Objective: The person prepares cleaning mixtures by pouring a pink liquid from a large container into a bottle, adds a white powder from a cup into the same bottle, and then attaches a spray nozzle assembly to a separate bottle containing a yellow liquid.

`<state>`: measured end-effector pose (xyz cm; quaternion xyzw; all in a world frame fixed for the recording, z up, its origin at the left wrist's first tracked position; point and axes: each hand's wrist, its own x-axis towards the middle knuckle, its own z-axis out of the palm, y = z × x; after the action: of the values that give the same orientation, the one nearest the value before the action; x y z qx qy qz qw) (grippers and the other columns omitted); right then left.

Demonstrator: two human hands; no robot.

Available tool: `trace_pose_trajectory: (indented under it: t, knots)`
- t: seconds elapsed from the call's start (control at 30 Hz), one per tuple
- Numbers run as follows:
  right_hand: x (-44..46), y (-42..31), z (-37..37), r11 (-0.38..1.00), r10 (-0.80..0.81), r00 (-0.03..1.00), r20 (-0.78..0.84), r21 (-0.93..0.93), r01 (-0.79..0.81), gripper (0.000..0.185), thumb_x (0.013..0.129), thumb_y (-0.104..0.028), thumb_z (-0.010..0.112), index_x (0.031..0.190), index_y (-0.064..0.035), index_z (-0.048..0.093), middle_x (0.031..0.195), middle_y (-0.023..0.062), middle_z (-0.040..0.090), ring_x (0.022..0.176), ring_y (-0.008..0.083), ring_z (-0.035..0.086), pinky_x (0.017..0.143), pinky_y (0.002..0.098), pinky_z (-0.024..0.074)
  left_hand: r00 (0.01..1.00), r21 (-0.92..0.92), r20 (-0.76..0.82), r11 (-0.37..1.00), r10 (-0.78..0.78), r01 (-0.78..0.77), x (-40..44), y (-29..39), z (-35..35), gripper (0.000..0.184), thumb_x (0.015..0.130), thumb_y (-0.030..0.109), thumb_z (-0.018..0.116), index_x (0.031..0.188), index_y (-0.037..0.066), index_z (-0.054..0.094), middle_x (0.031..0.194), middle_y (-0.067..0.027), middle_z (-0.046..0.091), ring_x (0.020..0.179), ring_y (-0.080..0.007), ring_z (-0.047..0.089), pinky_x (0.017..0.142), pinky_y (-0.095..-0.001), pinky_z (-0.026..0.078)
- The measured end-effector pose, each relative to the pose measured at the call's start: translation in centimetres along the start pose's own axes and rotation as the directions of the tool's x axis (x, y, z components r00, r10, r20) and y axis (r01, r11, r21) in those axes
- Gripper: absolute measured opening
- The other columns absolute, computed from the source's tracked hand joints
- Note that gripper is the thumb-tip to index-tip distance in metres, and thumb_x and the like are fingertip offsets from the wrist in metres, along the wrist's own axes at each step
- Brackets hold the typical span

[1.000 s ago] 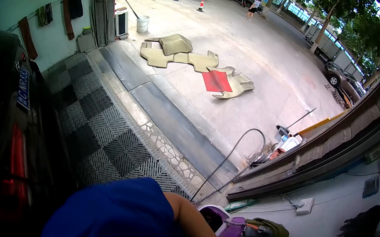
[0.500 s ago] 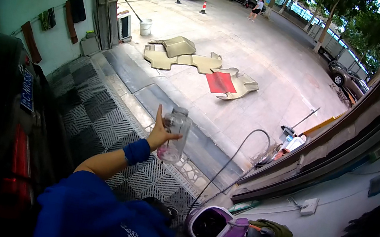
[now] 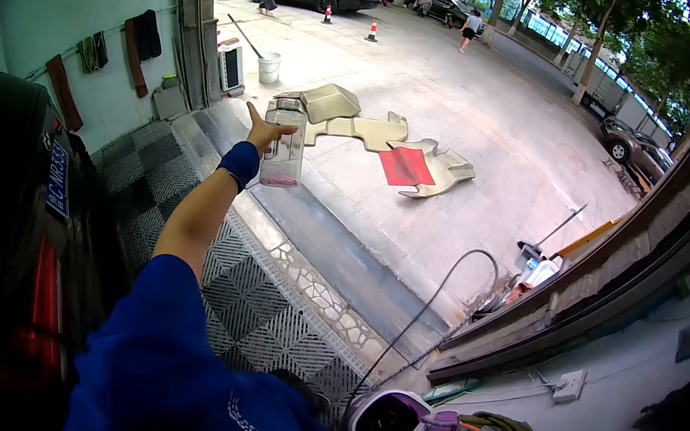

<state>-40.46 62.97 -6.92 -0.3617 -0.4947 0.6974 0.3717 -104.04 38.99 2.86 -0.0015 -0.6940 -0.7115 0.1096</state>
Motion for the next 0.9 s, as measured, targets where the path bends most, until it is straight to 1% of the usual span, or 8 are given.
trace_pose_trajectory:
  t: [0.4, 0.47, 0.5, 0.53, 0.6, 0.67, 0.8, 0.9]
  knots:
    - [1.9, -1.7, 0.5, 1.0, -0.018, 0.998, -0.065, 0.016, 0.019, 0.054, 0.088, -0.005, 0.062, 0.135, 0.0046, 0.038, 0.125, 0.0176, 0.051, 0.114, 0.0265, 0.051, 0.094, 0.0369, 0.0479, 0.99, -0.071, -0.056, 0.99, -0.127, 0.123, 2.1, 2.5, 0.8, 0.147, 0.061, 0.022, 0.088, 0.142, 0.015, -0.034, 0.137, -0.0273, 0.042, 0.121, -0.0422, 0.047, 0.085, -0.0621, 0.039]
    - [2.5, -0.9, -0.1, 0.996, -0.026, 0.998, -0.061, 0.085, 0.031, 0.052, 0.089, -0.004, 0.06, 0.135, 0.0039, 0.038, 0.126, 0.0177, 0.051, 0.113, 0.0266, 0.052, 0.094, 0.0375, 0.0482, 0.992, -0.018, -0.081, 0.995, -0.101, 0.1, 1.6, 2.8, 1.0, 0.146, 0.062, 0.012, 0.087, 0.138, 0.004, -0.037, 0.126, -0.0236, 0.051, 0.101, -0.0301, 0.058, 0.081, -0.0445, 0.051]
    - [3.0, 0.6, -1.0, 0.995, -0.087, 0.994, -0.062, 0.038, 0.09, 0.052, 0.093, -0.011, 0.052, 0.14, -0.0015, 0.034, 0.125, 0.0172, 0.052, 0.108, 0.0264, 0.055, 0.092, 0.0366, 0.0478, 0.991, -0.109, -0.108, 0.992, -0.076, 0.064, -0.5, 3.9, 1.8, 0.131, 0.062, 0.018, 0.088, 0.148, 0.005, -0.011, 0.131, -0.0241, 0.049, 0.115, -0.0333, 0.052, 0.088, -0.0528, 0.045]
    - [3.4, 1.5, -1.7, 0.989, -0.148, 0.987, -0.06, -0.007, 0.148, 0.051, 0.098, -0.019, 0.045, 0.145, -0.0069, 0.029, 0.125, 0.0167, 0.053, 0.102, 0.0262, 0.058, 0.09, 0.0357, 0.0474, 0.991, -0.112, -0.106, 0.992, -0.077, 0.065, -0.4, 3.2, 1.7, 0.131, 0.062, 0.018, 0.088, 0.148, 0.005, -0.011, 0.131, -0.0241, 0.049, 0.115, -0.0333, 0.052, 0.088, -0.0528, 0.045]
    - [4.0, 1.2, -2.3, 0.988, -0.148, 0.988, -0.029, 0.032, 0.149, 0.05, 0.093, -0.011, 0.05, 0.14, -0.0017, 0.034, 0.126, 0.0172, 0.053, 0.107, 0.0272, 0.056, 0.092, 0.0371, 0.0482, 0.956, -0.161, 0.281, 0.986, 0.086, -0.042, 0.2, 1.7, 1.1, 0.105, 0.065, 0.01, 0.085, 0.145, 0.001, 0.017, 0.125, -0.0199, 0.053, 0.112, -0.0254, 0.054, 0.089, -0.0402, 0.049]
    - [4.2, 0.4, -1.7, 0.984, -0.157, 0.988, 0.0, 0.081, 0.156, 0.049, 0.089, -0.004, 0.056, 0.135, 0.0034, 0.039, 0.126, 0.0177, 0.053, 0.112, 0.0282, 0.054, 0.095, 0.0386, 0.0489, 0.975, -0.122, 0.092, 0.974, 0.205, -0.193, -4.6, 1.7, 3.0, 0.084, 0.067, 0.004, 0.083, 0.134, -0.001, 0.034, 0.124, -0.0159, 0.053, 0.113, -0.0207, 0.054, 0.092, -0.03, 0.049]
    - [3.9, 0.5, -0.8, 0.981, -0.191, 0.972, -0.137, -0.057, 0.185, 0.045, 0.092, -0.023, 0.06, 0.127, 0.0025, 0.051, 0.123, 0.0167, 0.059, 0.109, 0.0301, 0.058, 0.094, 0.0393, 0.0493, 0.903, -0.14, 0.317, 0.956, 0.29, -0.258, -14.5, 0.4, 5.7, 0.1, 0.061, 0.012, 0.09, 0.137, -0.003, 0.027, 0.126, -0.016, 0.049, 0.118, -0.0231, 0.049, 0.102, -0.0343, 0.041]
    - [4.9, 3.9, -6.0, 0.912, -0.361, 0.927, -0.101, -0.244, 0.329, 0.051, 0.099, -0.015, 0.045, 0.145, -0.0036, 0.03, 0.127, 0.0204, 0.053, 0.106, 0.0282, 0.057, 0.092, 0.0389, 0.0476, 0.815, -0.28, 0.484, 0.938, 0.32, -0.202, -23.0, -2.3, 9.2, 0.106, 0.06, 0.012, 0.09, 0.141, -0.001, 0.023, 0.132, -0.0171, 0.044, 0.123, -0.0254, 0.046, 0.106, -0.035, 0.037]
